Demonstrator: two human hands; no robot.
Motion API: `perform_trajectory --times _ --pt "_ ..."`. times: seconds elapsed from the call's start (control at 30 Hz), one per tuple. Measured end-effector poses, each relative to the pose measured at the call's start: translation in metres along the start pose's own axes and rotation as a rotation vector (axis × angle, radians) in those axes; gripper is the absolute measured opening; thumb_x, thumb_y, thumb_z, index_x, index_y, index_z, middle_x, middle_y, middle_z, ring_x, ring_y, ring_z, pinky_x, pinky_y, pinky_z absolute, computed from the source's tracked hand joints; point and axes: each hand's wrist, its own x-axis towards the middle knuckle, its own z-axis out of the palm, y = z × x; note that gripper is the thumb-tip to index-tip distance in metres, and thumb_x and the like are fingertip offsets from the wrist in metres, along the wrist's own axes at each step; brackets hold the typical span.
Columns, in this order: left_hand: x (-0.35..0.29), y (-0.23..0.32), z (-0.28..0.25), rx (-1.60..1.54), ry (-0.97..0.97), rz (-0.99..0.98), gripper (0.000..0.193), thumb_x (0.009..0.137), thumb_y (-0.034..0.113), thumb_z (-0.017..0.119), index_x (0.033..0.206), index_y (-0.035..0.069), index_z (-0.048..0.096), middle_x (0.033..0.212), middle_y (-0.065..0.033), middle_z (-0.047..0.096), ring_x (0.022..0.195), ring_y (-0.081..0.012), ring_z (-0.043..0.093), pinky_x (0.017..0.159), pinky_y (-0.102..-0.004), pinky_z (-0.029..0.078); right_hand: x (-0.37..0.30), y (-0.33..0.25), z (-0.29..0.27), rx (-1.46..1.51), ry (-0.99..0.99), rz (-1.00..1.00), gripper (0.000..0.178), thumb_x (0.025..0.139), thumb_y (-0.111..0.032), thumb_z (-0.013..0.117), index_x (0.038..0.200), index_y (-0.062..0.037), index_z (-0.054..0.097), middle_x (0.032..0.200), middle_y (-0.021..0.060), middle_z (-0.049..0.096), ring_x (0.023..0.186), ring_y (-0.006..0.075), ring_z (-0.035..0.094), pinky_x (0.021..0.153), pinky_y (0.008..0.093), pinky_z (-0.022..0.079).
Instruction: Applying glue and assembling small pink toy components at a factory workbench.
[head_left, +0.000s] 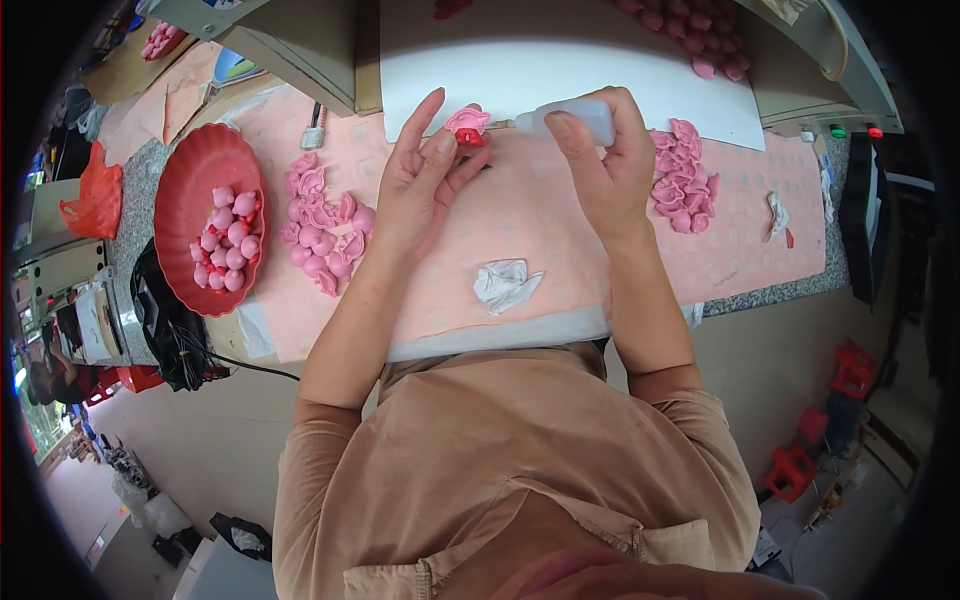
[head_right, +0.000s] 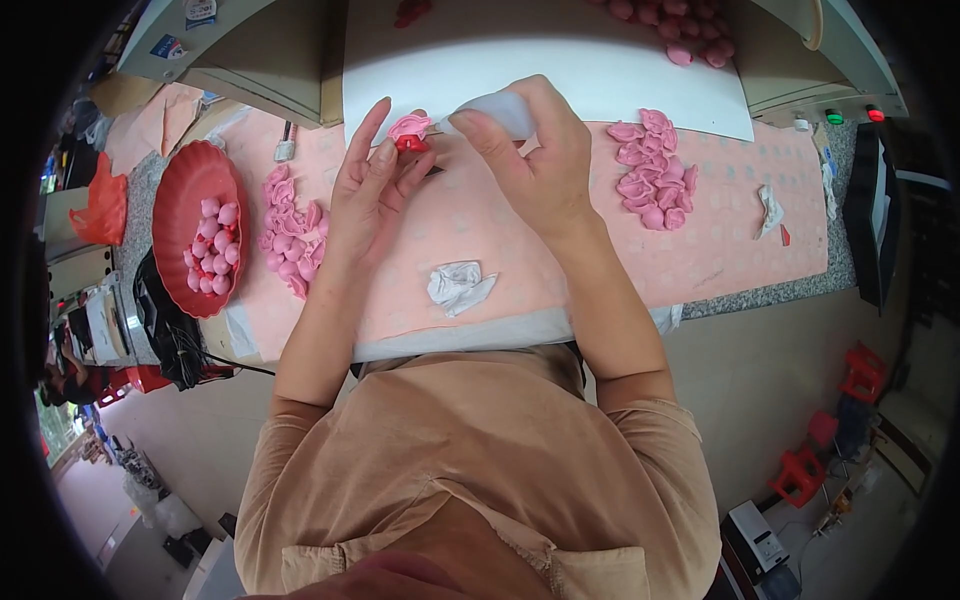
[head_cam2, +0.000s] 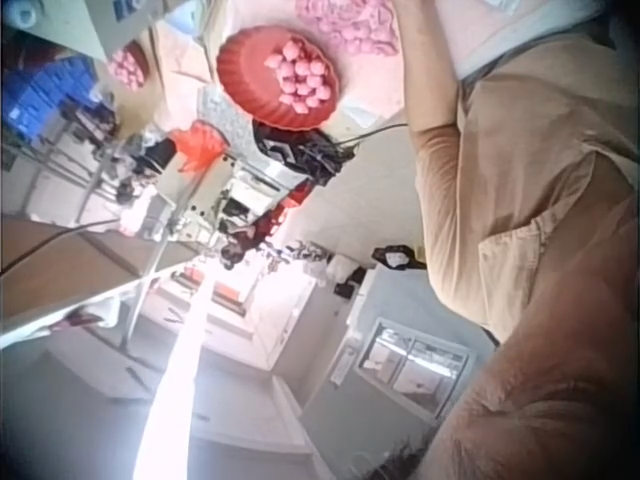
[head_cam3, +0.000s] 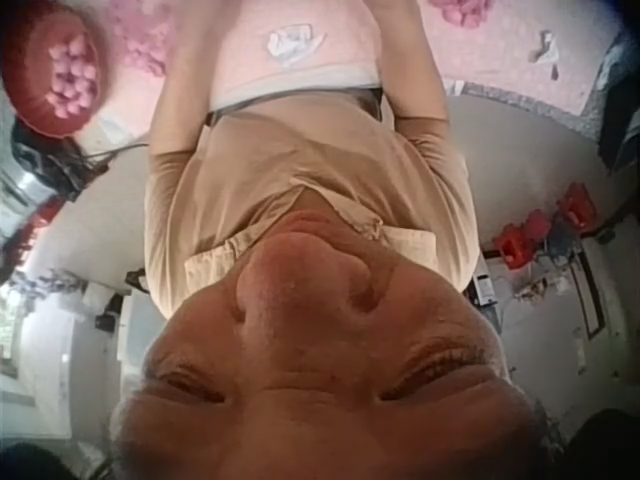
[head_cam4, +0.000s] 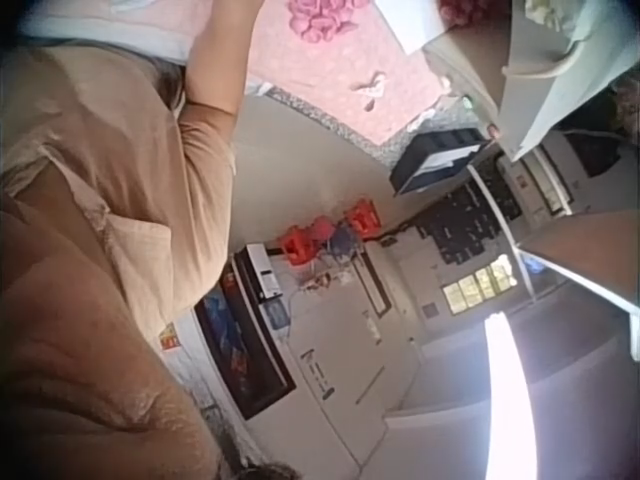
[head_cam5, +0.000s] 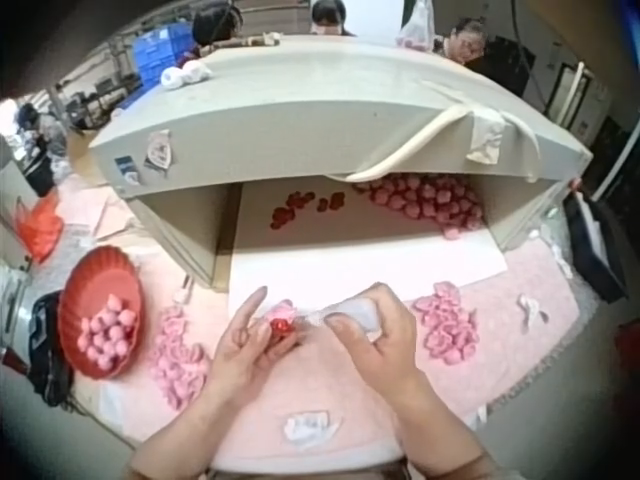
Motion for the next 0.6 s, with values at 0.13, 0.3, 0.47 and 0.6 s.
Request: perform_trajectory --times 0.13,0.3,0.47,0.6 --pt "0.0001 -0.0007 -0.0003 0.0 -0.006 -0.007 0.056 0.097 0.017 0.051 0.146 0.007 0.025 0.129 -0.0139 0.054 0.109 -0.021 0.059 0.1 -0.0344 0.049 -0.0004 0.0002 0.0019 0.034 -0.016 -0.011 0.029 0.082 -0.028 0.074 0.083 -0.0036 0.059 0.071 0.0043 0.058 0.06 0.0141 0.054 0.055 0.0269 0.042" --pt "-0.0003 0.0002 -0.0015 0.003 -0.011 0.004 0.056 0.097 0.017 0.051 0.146 0.008 0.025 0.129 -0.0134 0.054 0.109 -0.0205 0.059 0.1 -0.0353 0.049 -0.0015 0.0018 0.0041 -0.025 -0.078 -0.007 0.03 0.082 -0.03 0.074 0.082 -0.004 0.058 0.07 0.0043 0.057 0.061 0.0137 0.053 0.054 0.026 0.041" --pt "-0.0005 0.0009 -0.0003 0.012 -0.005 -0.002 0.056 0.098 0.017 0.051 0.146 0.008 0.025 0.13 -0.0138 0.053 0.109 -0.0203 0.059 0.1 -0.0353 0.049 -0.003 0.005 0.0056 -0.024 -0.087 -0.002 0.03 0.081 -0.03 0.074 0.082 -0.0044 0.058 0.071 0.0046 0.057 0.061 0.0145 0.054 0.054 0.0264 0.041" --pt "-0.0022 0.0016 0.0012 0.01 -0.001 -0.002 0.056 0.098 0.016 0.05 0.146 0.007 0.024 0.13 -0.0139 0.053 0.11 -0.0205 0.058 0.1 -0.0355 0.049 -0.0039 0.0051 0.007 -0.038 -0.095 -0.003 0.029 0.081 -0.029 0.074 0.082 -0.0046 0.058 0.071 0.0048 0.058 0.061 0.0154 0.054 0.055 0.0266 0.042"
